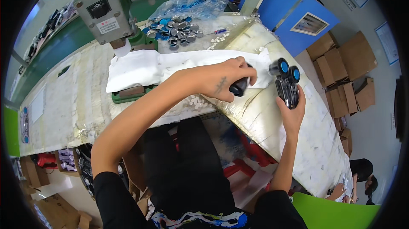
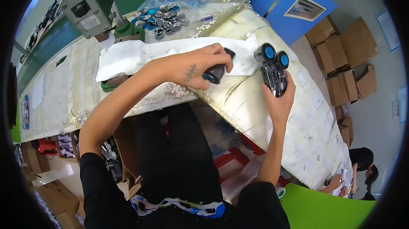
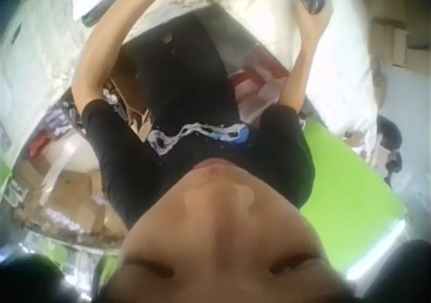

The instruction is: Assembling handheld electronic devices using a manual press and hand tools.

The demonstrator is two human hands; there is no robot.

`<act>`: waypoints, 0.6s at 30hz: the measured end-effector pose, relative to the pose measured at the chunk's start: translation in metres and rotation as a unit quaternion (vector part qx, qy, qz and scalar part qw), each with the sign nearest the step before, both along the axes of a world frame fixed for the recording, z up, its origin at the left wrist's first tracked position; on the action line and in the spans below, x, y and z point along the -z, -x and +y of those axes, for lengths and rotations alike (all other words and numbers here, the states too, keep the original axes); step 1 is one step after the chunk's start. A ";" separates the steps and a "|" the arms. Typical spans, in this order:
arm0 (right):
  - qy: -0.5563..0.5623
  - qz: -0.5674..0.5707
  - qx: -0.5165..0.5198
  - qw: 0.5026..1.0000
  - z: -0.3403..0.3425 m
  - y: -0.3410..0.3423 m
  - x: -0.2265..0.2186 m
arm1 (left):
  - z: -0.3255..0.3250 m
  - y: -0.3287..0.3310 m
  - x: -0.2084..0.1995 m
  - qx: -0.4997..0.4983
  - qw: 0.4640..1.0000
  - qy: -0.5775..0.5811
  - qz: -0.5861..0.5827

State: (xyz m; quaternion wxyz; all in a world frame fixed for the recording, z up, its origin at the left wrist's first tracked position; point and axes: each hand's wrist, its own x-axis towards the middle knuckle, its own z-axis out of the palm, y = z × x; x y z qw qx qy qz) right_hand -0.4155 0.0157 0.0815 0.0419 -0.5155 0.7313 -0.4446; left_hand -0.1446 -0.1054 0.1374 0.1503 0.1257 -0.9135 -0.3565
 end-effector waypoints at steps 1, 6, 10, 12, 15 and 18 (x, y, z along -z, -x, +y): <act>-0.010 -0.013 0.018 1.000 0.006 0.006 0.003 | -0.002 0.006 0.004 0.006 0.999 0.020 -0.029; -0.048 -0.022 0.088 0.995 0.030 0.019 0.015 | 0.012 0.018 0.012 -0.138 0.980 0.143 0.023; -0.035 0.061 0.080 0.994 0.033 0.016 0.015 | 0.021 0.017 0.007 -0.279 0.950 0.094 -0.103; -0.037 0.069 0.075 0.994 0.030 0.015 0.016 | 0.002 0.009 0.010 -0.197 0.973 0.107 -0.043; -0.045 0.088 0.073 0.992 0.031 0.013 0.015 | -0.022 0.011 -0.002 -0.083 0.988 0.129 0.019; -0.029 0.101 0.072 0.992 0.028 0.012 0.018 | -0.038 0.024 -0.016 -0.028 0.991 0.134 -0.013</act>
